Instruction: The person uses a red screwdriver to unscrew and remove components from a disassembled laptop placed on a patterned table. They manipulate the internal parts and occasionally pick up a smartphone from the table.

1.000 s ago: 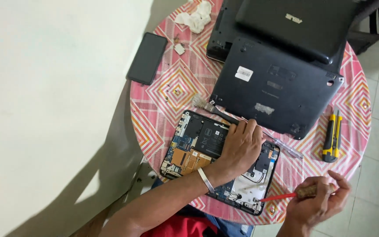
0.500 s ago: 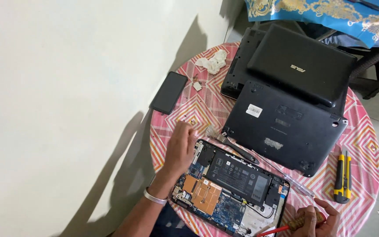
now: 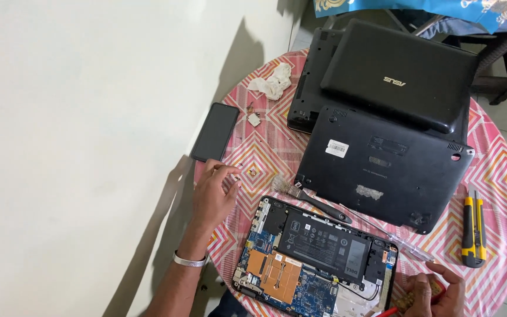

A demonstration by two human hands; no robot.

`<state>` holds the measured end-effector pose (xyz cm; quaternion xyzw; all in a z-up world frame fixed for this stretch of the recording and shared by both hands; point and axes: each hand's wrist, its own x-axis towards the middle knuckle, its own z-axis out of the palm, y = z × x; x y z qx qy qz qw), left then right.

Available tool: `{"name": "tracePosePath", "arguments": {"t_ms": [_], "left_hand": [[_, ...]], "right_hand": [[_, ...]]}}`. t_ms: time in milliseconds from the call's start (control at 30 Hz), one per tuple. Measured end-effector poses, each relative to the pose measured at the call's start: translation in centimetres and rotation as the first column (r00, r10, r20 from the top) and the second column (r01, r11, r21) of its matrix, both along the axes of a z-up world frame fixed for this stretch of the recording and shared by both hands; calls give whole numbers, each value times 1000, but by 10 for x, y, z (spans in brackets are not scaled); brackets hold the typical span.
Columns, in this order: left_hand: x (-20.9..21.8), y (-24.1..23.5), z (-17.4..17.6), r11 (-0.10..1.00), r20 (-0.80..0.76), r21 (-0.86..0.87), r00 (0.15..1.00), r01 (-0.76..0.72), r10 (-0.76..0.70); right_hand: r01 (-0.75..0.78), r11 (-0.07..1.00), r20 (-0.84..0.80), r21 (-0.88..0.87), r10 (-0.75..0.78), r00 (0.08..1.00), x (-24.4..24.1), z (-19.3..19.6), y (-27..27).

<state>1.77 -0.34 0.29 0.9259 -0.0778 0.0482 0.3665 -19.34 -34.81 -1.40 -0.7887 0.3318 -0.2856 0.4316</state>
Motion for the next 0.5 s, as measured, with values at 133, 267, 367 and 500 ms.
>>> {"name": "tracePosePath", "arguments": {"t_ms": [133,267,367,500], "left_hand": [[38,-1,22,998,161,-7,985,57,-55],[103,-5,23,980,269,199,961,16,-70],[146,-6,5,941,262,339,959,18,-112],[164,-18,8,881,192,474,978,-18,-84]], "right_hand": [[12,997,28,76,-14,1000,3,12,9],[59,998,-157,-35,-64,986,5,21,13],[61,998,-156,-4,-61,986,5,20,8],[76,997,-141,9,-74,987,11,23,10]]}}
